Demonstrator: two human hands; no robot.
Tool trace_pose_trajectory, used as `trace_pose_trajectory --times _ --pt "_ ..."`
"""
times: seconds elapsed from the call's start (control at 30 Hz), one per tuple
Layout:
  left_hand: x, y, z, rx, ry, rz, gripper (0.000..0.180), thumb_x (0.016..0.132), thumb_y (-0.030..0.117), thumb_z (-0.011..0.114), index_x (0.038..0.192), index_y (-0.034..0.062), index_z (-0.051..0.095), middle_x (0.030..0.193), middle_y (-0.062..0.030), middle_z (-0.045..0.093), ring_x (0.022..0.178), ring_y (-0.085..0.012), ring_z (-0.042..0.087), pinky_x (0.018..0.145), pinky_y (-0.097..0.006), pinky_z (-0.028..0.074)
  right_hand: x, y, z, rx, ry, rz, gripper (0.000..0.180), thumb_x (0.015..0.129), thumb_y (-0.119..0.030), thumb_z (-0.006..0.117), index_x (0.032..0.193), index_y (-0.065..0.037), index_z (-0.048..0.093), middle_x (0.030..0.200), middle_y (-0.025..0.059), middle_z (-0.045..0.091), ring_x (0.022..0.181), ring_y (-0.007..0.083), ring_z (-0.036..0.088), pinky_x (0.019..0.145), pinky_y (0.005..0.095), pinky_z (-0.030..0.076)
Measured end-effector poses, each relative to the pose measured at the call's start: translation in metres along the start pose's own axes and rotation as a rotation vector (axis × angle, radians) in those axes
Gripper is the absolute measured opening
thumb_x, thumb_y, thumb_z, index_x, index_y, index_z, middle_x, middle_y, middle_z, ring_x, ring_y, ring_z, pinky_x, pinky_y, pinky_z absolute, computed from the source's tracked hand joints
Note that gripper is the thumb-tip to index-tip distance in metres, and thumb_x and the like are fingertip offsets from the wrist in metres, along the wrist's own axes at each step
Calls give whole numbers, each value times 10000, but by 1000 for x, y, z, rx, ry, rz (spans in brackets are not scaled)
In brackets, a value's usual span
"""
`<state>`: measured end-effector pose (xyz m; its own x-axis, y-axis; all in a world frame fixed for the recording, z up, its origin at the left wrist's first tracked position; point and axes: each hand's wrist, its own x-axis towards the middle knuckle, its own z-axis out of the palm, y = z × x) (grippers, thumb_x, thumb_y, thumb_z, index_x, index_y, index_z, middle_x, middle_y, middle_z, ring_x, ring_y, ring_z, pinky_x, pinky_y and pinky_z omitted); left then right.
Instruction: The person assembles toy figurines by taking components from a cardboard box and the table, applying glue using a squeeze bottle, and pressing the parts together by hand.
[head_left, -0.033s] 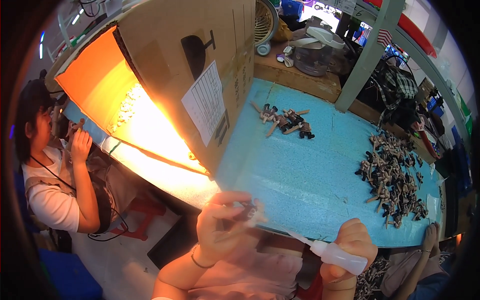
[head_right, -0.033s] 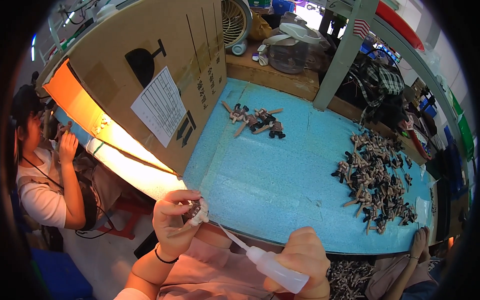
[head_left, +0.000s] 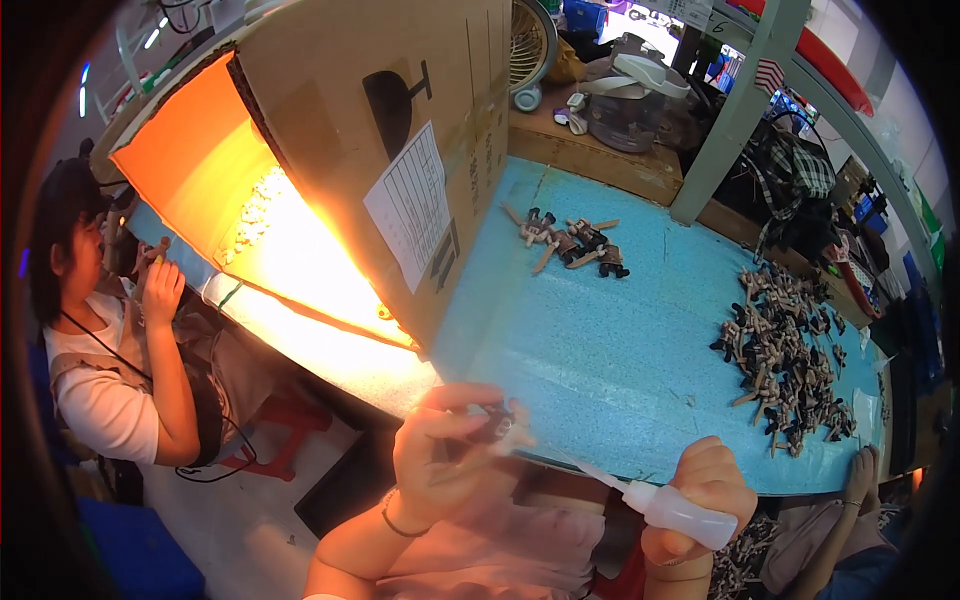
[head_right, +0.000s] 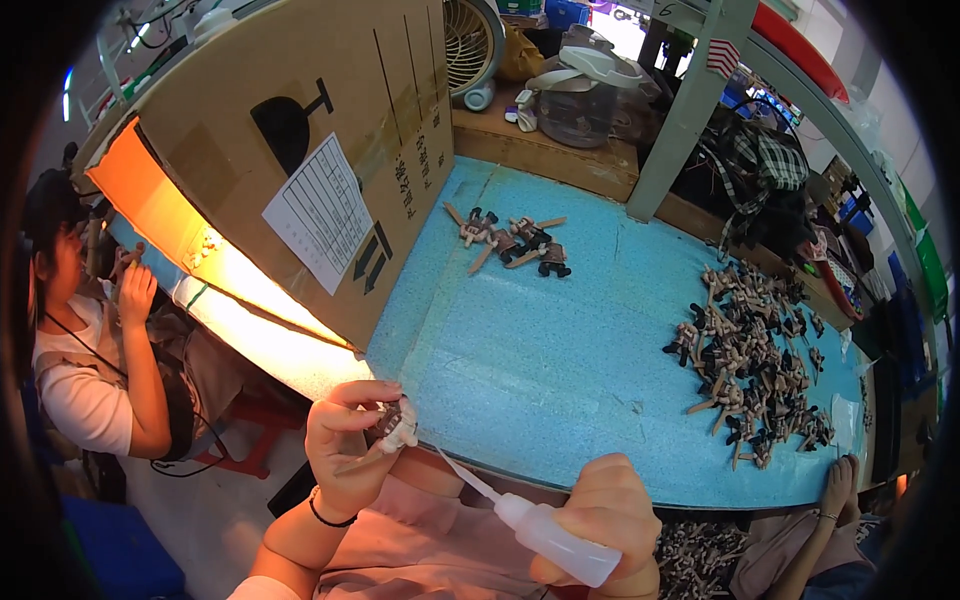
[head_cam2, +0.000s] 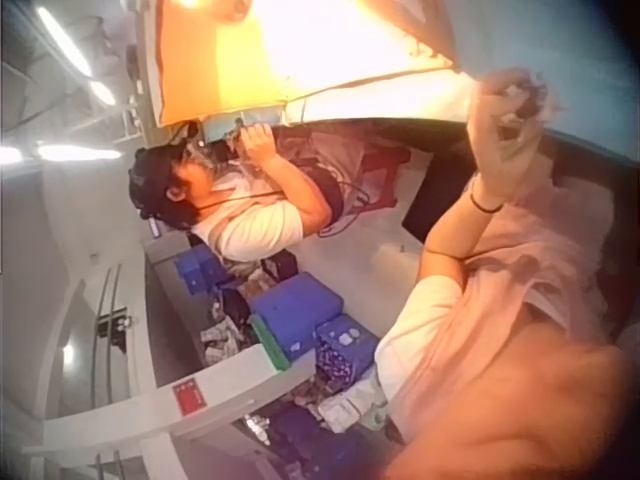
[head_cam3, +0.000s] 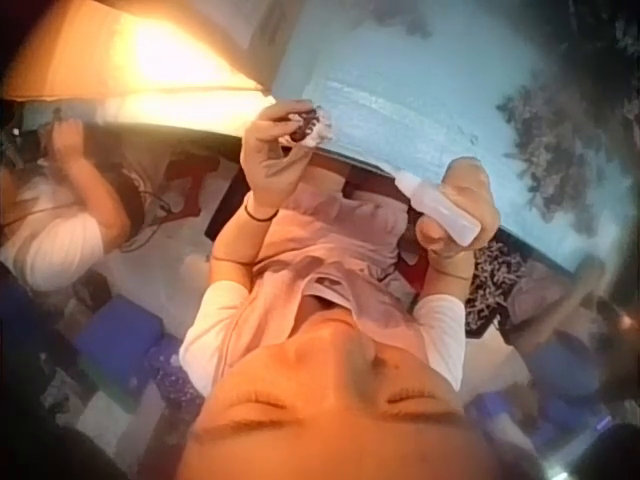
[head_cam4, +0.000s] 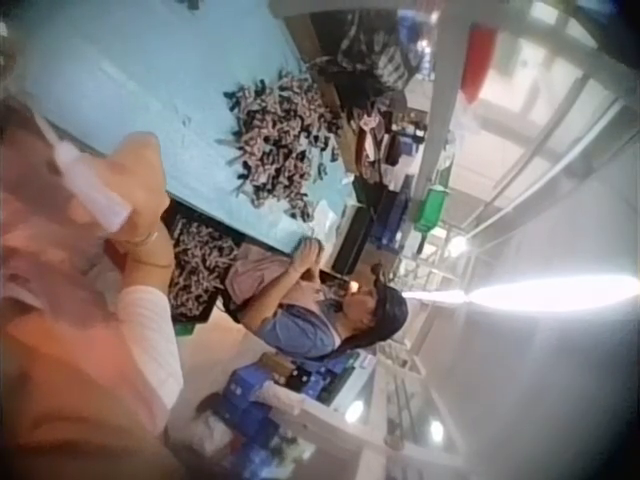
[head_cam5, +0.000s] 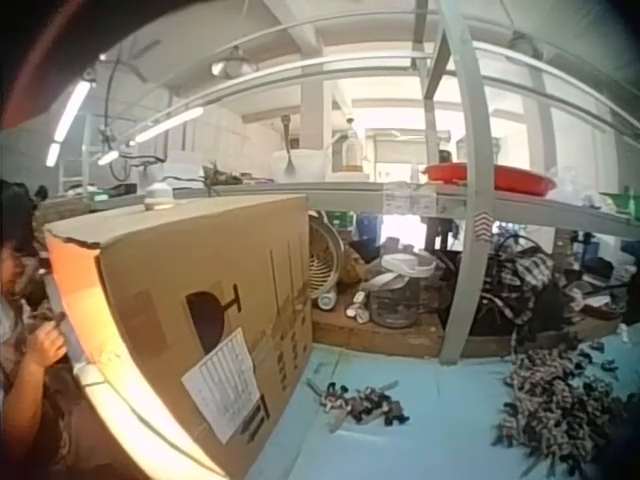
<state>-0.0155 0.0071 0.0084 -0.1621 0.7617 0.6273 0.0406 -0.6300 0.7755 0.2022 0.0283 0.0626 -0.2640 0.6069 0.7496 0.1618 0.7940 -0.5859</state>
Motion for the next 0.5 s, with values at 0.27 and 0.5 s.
trace_pose_trajectory --times 0.27,0.5 --pt "1 -3 -2 -29 -12 27 312 759 -95 616 971 33 427 1130 -218 482 835 -247 603 688 -320 539 4 -3 4 30 43 -9 465 734 -496 659 885 -93 482 684 -4 473 579 146 433 544 290 347" --pt "0 -4 -5 43 -27 51 310 756 -103 615 966 24 427 1135 -216 477 861 -251 602 699 -328 546 -6 3 14 -49 202 7 521 762 -567 600 856 -92 407 685 6 399 586 140 380 558 288 317"
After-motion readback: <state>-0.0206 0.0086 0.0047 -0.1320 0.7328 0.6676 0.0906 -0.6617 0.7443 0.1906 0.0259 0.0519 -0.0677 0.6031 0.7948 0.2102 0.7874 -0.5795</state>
